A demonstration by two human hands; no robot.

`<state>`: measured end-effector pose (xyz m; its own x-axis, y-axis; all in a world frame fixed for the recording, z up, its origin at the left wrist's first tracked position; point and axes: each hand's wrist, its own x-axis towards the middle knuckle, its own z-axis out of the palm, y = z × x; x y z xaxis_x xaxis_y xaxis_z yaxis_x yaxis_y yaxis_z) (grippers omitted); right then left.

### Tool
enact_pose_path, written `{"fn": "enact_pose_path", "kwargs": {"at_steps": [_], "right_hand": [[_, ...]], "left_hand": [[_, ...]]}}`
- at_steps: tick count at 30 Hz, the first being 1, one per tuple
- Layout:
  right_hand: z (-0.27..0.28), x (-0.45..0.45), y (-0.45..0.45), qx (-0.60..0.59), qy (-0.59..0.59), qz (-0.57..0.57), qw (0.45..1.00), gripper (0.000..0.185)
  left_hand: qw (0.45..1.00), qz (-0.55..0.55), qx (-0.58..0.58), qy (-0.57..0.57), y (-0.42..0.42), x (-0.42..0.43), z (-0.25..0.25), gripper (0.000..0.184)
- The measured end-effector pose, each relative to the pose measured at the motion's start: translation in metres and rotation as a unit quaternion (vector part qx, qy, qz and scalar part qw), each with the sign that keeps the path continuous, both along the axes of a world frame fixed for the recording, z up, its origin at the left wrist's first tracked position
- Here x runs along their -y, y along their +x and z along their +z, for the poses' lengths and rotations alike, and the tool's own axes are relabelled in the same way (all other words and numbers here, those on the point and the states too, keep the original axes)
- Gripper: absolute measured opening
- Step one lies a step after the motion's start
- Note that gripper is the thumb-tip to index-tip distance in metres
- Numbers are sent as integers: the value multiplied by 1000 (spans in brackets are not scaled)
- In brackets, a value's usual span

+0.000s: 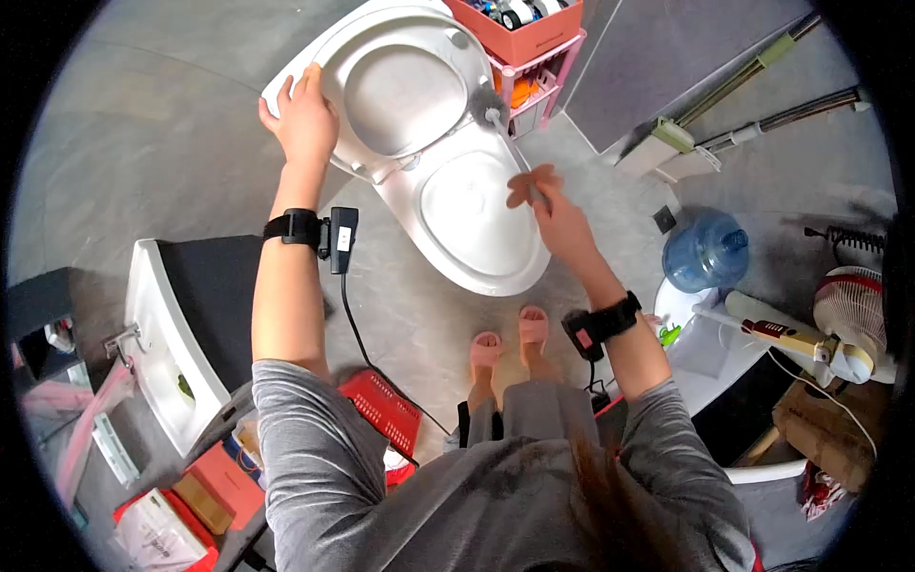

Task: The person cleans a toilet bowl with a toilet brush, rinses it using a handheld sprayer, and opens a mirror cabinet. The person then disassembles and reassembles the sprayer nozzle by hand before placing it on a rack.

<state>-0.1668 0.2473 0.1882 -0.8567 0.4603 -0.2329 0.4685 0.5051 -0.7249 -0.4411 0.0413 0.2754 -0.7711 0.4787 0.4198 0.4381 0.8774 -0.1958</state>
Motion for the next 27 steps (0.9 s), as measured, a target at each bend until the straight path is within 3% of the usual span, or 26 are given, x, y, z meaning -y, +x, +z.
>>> {"fn": "enact_pose_path", "kwargs": {"at_steps": [11, 16, 22, 27], "right_hand": [[70, 12, 21, -98, -62, -21, 993, 35], [97, 28, 26, -31, -122, -27, 992, 37], [126, 51, 12, -37, -101, 19, 994, 37], [124, 85, 12, -65, -64, 67, 994, 37]], "left_hand": [[999, 16, 44, -13, -6, 0, 1, 50], [998, 3, 63, 4, -5, 2, 7, 51], [982, 0, 117, 149, 15, 18, 11, 59], [977, 22, 116, 177, 77, 68, 8, 59]]}}
